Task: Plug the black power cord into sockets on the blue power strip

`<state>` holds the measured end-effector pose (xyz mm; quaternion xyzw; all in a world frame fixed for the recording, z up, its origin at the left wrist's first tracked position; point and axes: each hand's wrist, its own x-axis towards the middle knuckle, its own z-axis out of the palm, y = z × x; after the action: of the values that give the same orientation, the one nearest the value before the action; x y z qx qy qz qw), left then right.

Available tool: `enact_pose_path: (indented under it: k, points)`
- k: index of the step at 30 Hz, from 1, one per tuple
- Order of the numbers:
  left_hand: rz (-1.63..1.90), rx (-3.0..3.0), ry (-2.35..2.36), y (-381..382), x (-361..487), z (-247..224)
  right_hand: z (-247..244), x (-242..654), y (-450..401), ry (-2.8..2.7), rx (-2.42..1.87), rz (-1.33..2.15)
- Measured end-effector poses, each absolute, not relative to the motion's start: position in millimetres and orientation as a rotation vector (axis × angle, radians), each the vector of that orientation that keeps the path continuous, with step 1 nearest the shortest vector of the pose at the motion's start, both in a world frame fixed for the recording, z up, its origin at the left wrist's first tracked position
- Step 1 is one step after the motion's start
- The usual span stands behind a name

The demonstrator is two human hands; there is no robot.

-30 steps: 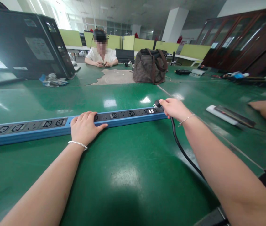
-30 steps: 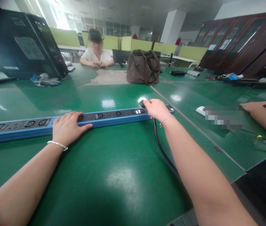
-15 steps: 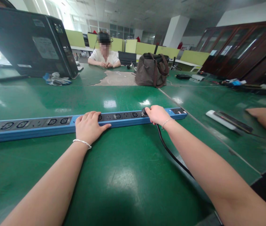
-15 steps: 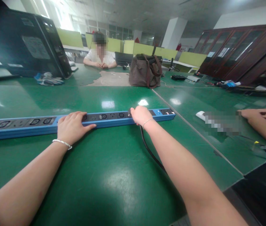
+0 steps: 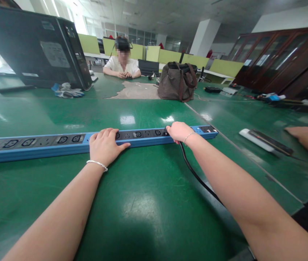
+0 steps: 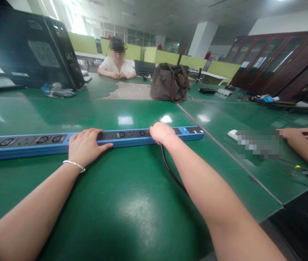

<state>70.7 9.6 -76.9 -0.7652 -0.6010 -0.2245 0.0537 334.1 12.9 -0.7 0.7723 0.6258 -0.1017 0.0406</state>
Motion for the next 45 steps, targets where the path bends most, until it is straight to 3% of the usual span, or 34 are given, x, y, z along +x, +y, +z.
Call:
enact_pose_path:
  k: [7,13,19,24,29,35,45]
  points:
    - [-0.676,-2.326,-1.839,10,70,-78,-10,326,5,1.929,2.449,-0.14]
    - [-0.686,-2.337,-1.833,10,71,-78,-4,326,12,1.9,2.21,-0.287]
    - [-0.672,-2.331,-1.843,10,71,-77,-16,328,3,1.883,2.491,-0.112]
    - [-0.663,-2.334,-1.847,10,71,-77,-10,331,10,1.991,2.135,-0.23]
    - [-0.66,-2.332,-1.845,10,71,-77,-7,331,13,1.997,2.107,-0.105]
    - [-0.667,-2.311,-1.828,10,72,-77,-1,326,23,1.94,1.872,-0.228]
    - [-0.635,-2.287,-1.817,10,72,-78,-22,331,5,1.989,2.445,-0.218]
